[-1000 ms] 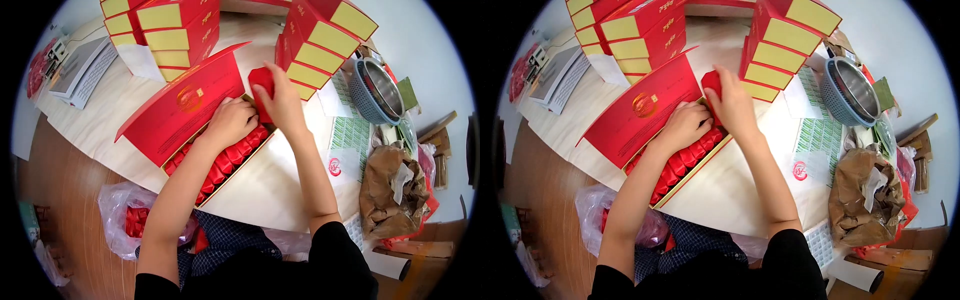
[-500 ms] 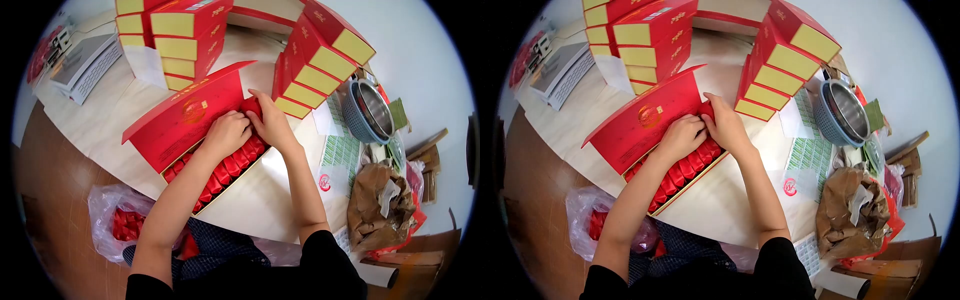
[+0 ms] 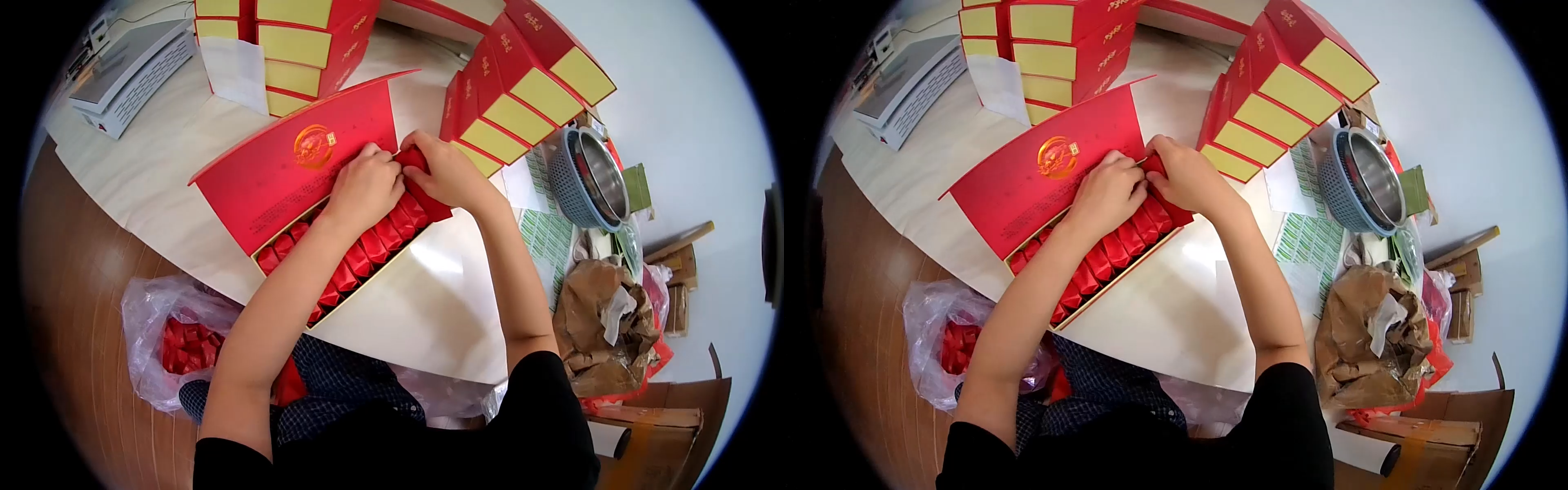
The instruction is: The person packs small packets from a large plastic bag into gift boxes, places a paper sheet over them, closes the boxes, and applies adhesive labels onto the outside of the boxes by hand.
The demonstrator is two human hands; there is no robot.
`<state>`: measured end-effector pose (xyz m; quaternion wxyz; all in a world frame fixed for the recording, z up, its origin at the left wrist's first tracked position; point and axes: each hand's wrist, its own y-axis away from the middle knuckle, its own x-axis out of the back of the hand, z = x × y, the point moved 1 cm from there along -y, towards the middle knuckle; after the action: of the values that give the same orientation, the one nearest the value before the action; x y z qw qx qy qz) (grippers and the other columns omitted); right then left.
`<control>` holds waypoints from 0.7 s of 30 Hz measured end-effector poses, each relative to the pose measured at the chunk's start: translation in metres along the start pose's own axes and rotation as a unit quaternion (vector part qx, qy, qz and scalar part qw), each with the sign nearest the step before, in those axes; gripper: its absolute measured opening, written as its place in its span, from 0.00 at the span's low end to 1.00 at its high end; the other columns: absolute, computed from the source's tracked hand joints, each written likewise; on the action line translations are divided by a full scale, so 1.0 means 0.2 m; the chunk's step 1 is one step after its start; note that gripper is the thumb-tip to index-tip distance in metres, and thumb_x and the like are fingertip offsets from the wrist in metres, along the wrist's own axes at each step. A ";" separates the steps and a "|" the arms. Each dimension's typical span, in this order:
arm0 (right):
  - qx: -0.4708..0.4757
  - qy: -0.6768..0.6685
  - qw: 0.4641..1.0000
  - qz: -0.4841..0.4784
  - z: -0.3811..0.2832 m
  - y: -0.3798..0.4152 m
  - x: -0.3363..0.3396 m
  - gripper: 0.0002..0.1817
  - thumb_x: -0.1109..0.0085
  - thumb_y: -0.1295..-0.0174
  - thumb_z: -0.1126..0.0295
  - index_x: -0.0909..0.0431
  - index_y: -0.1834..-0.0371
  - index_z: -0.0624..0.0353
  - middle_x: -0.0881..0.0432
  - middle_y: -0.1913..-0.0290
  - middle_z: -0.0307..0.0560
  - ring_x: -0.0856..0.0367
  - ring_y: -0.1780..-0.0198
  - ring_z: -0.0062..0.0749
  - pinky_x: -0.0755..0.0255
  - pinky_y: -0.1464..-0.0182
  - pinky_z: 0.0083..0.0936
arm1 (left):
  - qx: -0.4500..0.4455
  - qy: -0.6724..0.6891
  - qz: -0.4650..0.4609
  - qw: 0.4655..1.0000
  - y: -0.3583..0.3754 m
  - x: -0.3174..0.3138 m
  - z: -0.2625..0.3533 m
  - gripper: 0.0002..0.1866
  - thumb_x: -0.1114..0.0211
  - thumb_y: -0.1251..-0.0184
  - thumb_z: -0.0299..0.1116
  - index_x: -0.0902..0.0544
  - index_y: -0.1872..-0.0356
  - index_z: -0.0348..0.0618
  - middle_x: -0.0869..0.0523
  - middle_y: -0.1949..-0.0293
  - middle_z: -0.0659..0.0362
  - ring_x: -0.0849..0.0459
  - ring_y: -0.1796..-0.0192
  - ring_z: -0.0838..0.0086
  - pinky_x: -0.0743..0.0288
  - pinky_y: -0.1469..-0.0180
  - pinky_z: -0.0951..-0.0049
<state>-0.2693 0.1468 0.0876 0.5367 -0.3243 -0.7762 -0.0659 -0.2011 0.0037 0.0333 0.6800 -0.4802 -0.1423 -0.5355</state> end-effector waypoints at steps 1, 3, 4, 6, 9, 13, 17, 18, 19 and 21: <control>-0.003 0.015 1.000 -0.011 0.00 -0.01 0.00 0.15 0.39 0.45 0.74 0.29 0.54 0.61 0.20 0.59 0.59 0.21 0.57 0.55 0.27 0.56 0.40 | -0.003 0.000 0.001 1.000 0.00 0.00 0.00 0.06 0.37 0.45 0.28 0.17 0.71 0.34 0.18 0.66 0.53 0.22 0.54 0.59 0.24 0.51 0.60; -0.007 0.025 1.000 -0.015 -0.02 -0.01 0.00 0.14 0.39 0.46 0.73 0.26 0.57 0.62 0.19 0.64 0.59 0.20 0.60 0.54 0.27 0.58 0.39 | -0.001 -0.004 0.002 1.000 0.00 0.00 -0.01 0.06 0.37 0.46 0.28 0.17 0.71 0.34 0.19 0.66 0.53 0.22 0.54 0.59 0.24 0.52 0.60; -0.003 0.024 1.000 -0.017 -0.03 -0.02 0.00 0.14 0.39 0.46 0.73 0.26 0.57 0.62 0.19 0.64 0.59 0.20 0.60 0.54 0.27 0.58 0.39 | 0.004 -0.003 -0.006 1.000 0.00 0.01 -0.01 0.07 0.37 0.46 0.28 0.17 0.70 0.34 0.19 0.66 0.53 0.22 0.54 0.59 0.24 0.52 0.60; -0.023 0.031 0.999 -0.030 -0.05 -0.03 0.00 0.12 0.40 0.47 0.72 0.24 0.59 0.62 0.19 0.66 0.59 0.20 0.62 0.54 0.26 0.58 0.39 | 0.010 -0.004 -0.012 1.000 0.00 0.01 -0.01 0.07 0.36 0.46 0.28 0.17 0.69 0.33 0.19 0.66 0.53 0.23 0.54 0.59 0.24 0.51 0.60; -0.024 0.023 0.999 -0.021 -0.04 -0.05 -0.01 0.11 0.41 0.48 0.72 0.23 0.62 0.64 0.18 0.67 0.59 0.19 0.63 0.54 0.26 0.58 0.40 | -0.004 -0.001 0.004 1.000 0.01 0.00 -0.02 0.09 0.36 0.47 0.28 0.18 0.67 0.33 0.19 0.65 0.52 0.23 0.53 0.59 0.25 0.51 0.60; -0.039 -0.021 0.999 0.023 -0.02 -0.05 -0.06 0.10 0.42 0.47 0.71 0.23 0.64 0.66 0.18 0.66 0.59 0.19 0.64 0.54 0.26 0.59 0.41 | -0.004 -0.003 -0.011 1.000 0.01 -0.01 -0.03 0.08 0.36 0.47 0.28 0.18 0.68 0.33 0.19 0.65 0.52 0.23 0.54 0.58 0.25 0.51 0.60; -0.049 0.017 0.997 0.065 -0.03 -0.04 -0.12 0.10 0.45 0.43 0.69 0.24 0.65 0.67 0.19 0.66 0.61 0.20 0.66 0.56 0.26 0.61 0.44 | -0.015 0.002 0.011 1.000 0.00 -0.02 -0.04 0.07 0.35 0.49 0.26 0.18 0.69 0.33 0.19 0.66 0.52 0.23 0.56 0.57 0.25 0.52 0.59; -0.051 0.015 0.996 0.065 -0.02 -0.04 -0.14 0.10 0.45 0.43 0.69 0.24 0.65 0.67 0.19 0.66 0.61 0.20 0.66 0.56 0.26 0.61 0.44 | -0.015 0.006 0.017 1.000 0.00 -0.02 -0.04 0.07 0.35 0.49 0.25 0.19 0.70 0.32 0.19 0.66 0.51 0.23 0.56 0.56 0.24 0.52 0.59; -0.061 0.044 0.995 0.072 0.01 -0.05 -0.17 0.11 0.47 0.39 0.67 0.24 0.63 0.66 0.20 0.66 0.62 0.20 0.65 0.57 0.26 0.60 0.44 | -0.015 0.005 0.015 1.000 0.00 -0.02 -0.05 0.07 0.35 0.49 0.25 0.19 0.70 0.32 0.19 0.66 0.51 0.23 0.56 0.56 0.24 0.52 0.59; -0.073 0.073 0.991 0.081 0.02 -0.06 -0.20 0.12 0.49 0.36 0.65 0.25 0.62 0.65 0.21 0.65 0.63 0.20 0.64 0.58 0.26 0.60 0.45 | -0.024 0.002 0.016 1.000 0.00 -0.03 -0.05 0.07 0.35 0.49 0.25 0.19 0.69 0.32 0.19 0.66 0.51 0.23 0.57 0.56 0.24 0.53 0.59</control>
<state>-0.2705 0.1213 0.0541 0.5702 -0.4188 -0.6993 -0.1023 -0.2064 -0.0010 0.0252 0.6769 -0.4974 -0.1207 -0.5290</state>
